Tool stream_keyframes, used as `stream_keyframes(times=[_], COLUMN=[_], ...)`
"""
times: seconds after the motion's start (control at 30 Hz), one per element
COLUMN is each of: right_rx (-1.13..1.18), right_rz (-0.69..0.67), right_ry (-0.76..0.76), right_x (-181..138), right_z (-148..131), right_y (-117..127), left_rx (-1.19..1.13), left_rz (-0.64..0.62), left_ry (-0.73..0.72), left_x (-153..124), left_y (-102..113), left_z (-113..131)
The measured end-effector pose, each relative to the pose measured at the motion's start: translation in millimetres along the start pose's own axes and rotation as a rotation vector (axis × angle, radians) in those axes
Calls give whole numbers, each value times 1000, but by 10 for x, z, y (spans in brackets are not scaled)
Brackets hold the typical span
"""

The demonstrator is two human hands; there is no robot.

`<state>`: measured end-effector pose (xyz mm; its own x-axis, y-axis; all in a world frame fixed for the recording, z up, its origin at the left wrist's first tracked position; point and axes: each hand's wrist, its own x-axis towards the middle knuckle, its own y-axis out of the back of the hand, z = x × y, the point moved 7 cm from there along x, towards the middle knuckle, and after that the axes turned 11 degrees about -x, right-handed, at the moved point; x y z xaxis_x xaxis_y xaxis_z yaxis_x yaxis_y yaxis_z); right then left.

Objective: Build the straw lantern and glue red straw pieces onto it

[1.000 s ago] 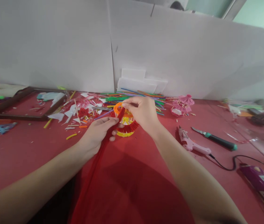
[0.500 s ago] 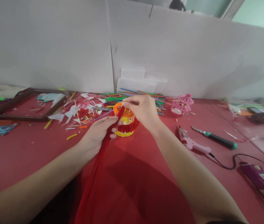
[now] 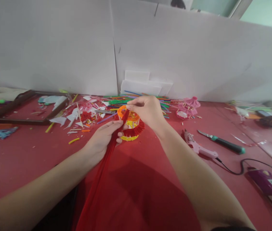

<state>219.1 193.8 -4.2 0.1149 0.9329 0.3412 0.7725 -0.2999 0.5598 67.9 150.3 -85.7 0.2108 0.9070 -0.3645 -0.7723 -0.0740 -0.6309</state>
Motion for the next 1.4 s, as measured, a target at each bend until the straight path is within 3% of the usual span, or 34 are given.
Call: stream_keyframes(times=[0.4,0.67,0.8,1.07,1.4], right_rx=[-5,-16,-24,14,-14], right_rz=[-20,-21,-9,3,0], right_ry=[-26,-23,-13,2,11], right_x=[19,5,6,2,-7], right_z=[24,8,11,43,10], right_y=[4,-3,6,14,23], left_rx=[220,661,776,491,221], left_rz=[-70,-119,-143,-117,-209], left_ry=[-88,-240,-299,-82,187], left_x=[-2,-20,-50,-2,-15], left_y=[-93,-93,-114,-108,-165], left_z=[87,152,185,114,4])
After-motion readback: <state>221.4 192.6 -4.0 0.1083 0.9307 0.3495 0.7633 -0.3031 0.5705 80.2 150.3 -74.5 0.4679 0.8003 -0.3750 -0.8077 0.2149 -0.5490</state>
